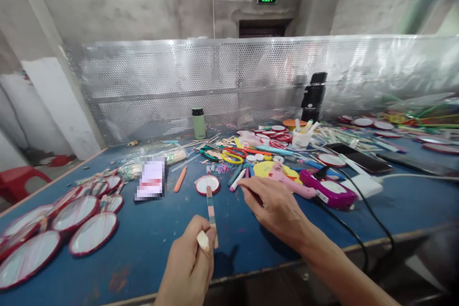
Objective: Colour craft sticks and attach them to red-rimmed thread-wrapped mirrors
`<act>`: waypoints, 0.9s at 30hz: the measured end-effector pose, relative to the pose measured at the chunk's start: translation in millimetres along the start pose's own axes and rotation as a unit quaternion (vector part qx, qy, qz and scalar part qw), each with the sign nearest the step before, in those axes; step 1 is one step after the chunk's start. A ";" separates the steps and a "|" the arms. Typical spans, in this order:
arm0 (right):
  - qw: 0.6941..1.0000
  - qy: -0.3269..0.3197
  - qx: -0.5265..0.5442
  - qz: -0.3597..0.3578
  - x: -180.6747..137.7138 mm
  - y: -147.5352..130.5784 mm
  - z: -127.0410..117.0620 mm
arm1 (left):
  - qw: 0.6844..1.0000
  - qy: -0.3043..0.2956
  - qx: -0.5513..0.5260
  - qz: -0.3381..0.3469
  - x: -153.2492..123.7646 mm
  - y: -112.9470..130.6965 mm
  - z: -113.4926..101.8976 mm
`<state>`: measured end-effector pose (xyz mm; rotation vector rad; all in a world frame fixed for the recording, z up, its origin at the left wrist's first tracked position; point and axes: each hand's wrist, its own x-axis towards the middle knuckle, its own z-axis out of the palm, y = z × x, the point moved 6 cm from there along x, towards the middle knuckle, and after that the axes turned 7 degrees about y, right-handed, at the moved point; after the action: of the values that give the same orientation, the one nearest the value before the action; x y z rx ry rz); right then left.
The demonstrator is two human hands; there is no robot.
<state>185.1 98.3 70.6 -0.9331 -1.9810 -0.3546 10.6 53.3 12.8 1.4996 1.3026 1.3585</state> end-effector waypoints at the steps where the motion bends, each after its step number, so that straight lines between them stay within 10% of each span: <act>1: 1.000 -0.014 0.001 0.009 0.3 1.6 1.5 | 1.000 -0.001 -0.011 -0.008 0.7 0.1 -0.1; 15: 0.961 -0.276 0.013 -0.016 55.9 12.8 67.2 | 0.999 -0.031 -0.011 0.008 -3.0 3.0 2.0; 27: 0.930 -0.365 0.020 -0.028 71.2 7.0 115.1 | 0.995 -0.086 -0.003 0.058 1.0 -1.4 4.0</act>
<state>97.9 201.8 63.5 -1.0811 -2.6796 0.0227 14.1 55.0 11.0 1.6699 1.1173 1.2712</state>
